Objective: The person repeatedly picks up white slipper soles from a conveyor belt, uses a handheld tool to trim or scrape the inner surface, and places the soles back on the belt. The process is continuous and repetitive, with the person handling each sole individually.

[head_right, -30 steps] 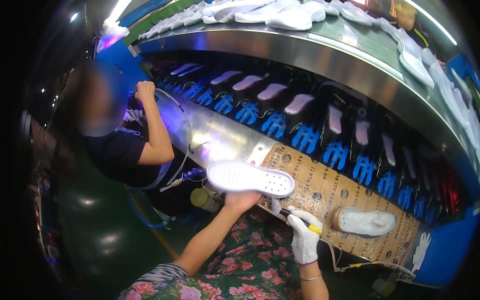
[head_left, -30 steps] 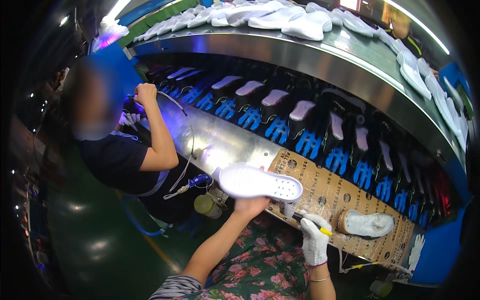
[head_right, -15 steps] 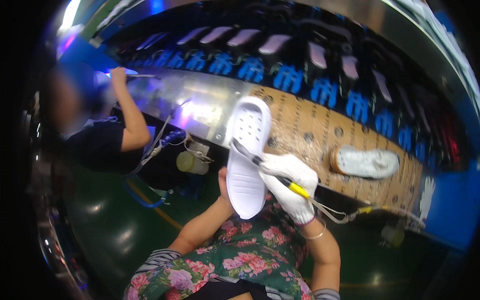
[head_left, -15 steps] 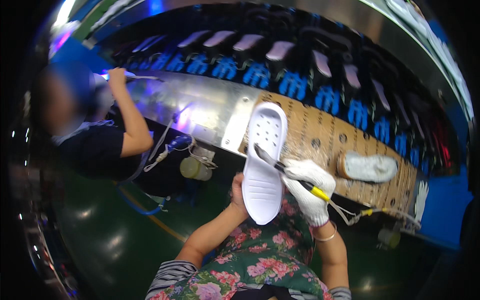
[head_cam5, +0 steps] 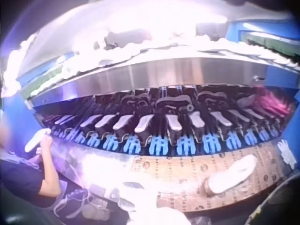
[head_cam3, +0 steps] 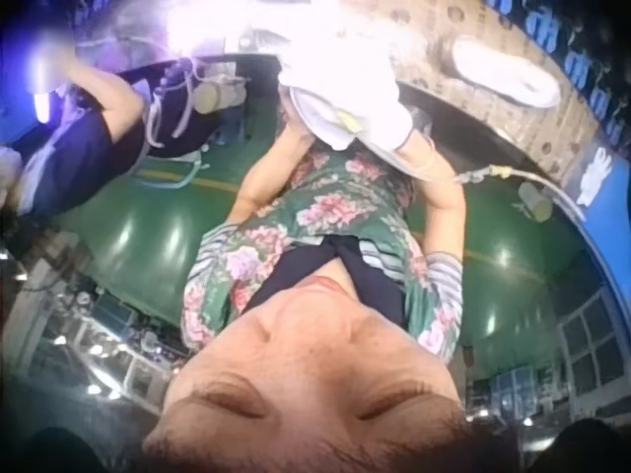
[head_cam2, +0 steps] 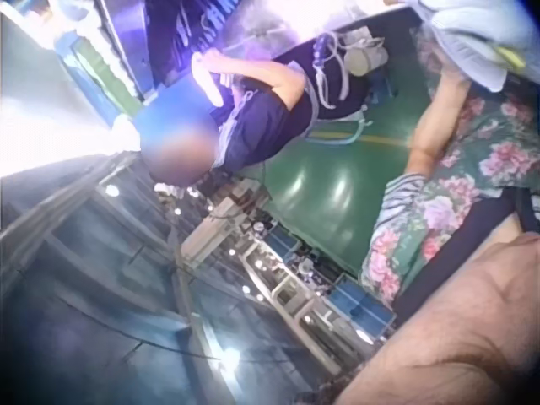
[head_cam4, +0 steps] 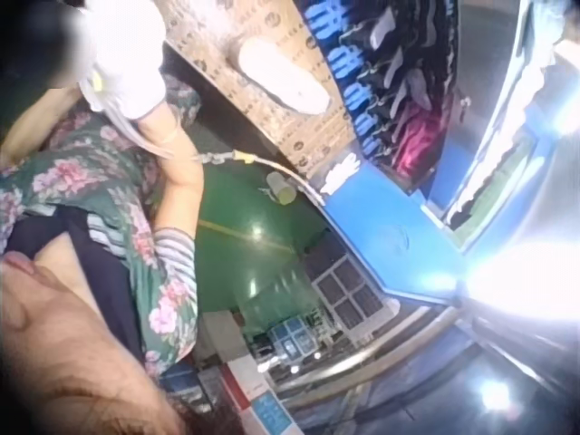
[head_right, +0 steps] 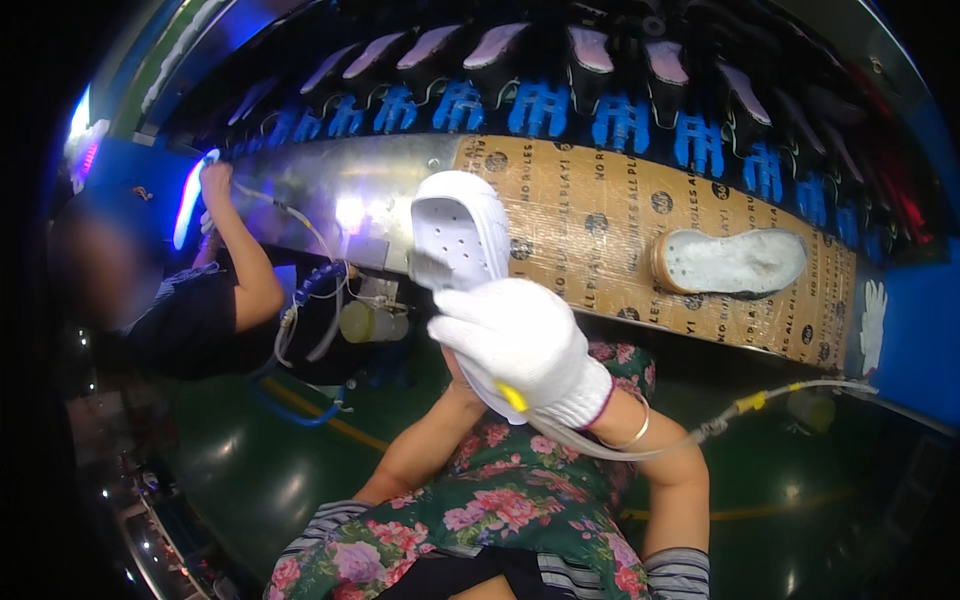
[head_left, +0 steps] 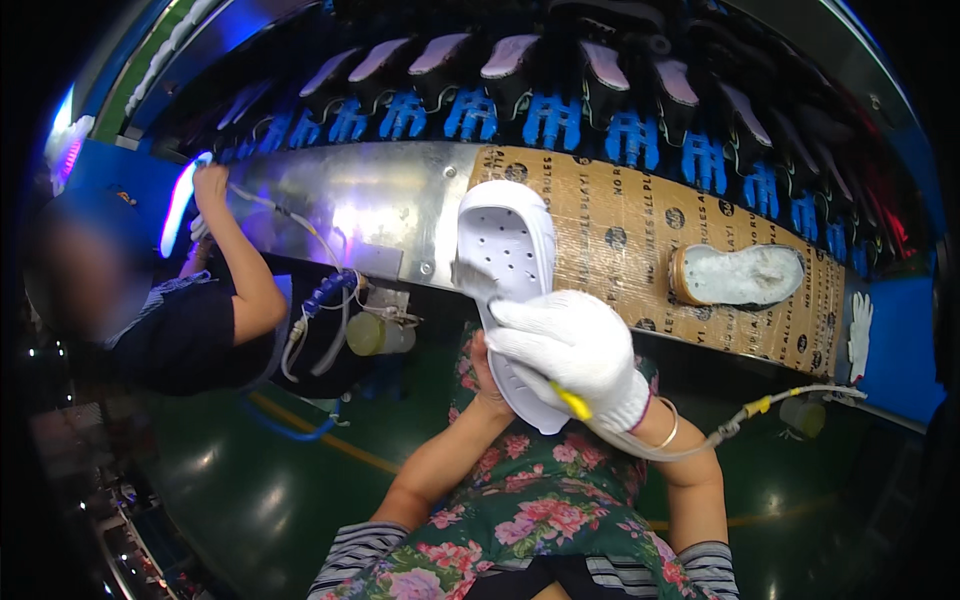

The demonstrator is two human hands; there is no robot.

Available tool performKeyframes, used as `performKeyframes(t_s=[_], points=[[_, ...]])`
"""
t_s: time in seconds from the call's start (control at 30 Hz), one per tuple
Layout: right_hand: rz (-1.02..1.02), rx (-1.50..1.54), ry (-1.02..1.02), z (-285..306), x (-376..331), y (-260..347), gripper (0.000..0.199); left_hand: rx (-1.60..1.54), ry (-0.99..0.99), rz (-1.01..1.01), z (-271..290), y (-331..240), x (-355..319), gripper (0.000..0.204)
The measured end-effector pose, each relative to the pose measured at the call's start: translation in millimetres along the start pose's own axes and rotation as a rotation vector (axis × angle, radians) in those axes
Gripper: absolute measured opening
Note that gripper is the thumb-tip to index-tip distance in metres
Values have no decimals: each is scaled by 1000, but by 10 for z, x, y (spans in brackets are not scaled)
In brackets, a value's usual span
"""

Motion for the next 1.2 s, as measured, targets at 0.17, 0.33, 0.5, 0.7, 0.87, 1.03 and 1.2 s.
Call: performKeyframes(t_s=[0.17,0.33,0.5,0.7,0.87,1.03,1.2], points=[[-150,-21,-185,166,-30,-156,34,75,104,-167,-139,-64,-24,101],[-96,134,-116,2,-133,-82,21,14,17,-192,-157,-107,186,100],[-80,9,-215,93,-157,-196,25,-213,442,-204,-421,-177,346,103],[-191,362,-72,65,-265,-174,22,-181,371,-95,-571,-277,404,107],[-179,139,-71,-76,-458,-84,25,-113,520,49,-666,-378,476,109],[-282,351,-79,195,-378,-245,25,-136,511,100,-673,-423,503,104],[-139,354,89,89,-524,-83,28,-125,537,124,-859,-543,558,110]])
Point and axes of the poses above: each hand's wrist, its own x-axis towards the middle knuckle, its own z-axis out of the back of the hand, y = z × x, the point moved 2 cm from there along x, towards the middle knuckle, and after that the axes turned 11 degrees about -y, right-handed, at the moved point
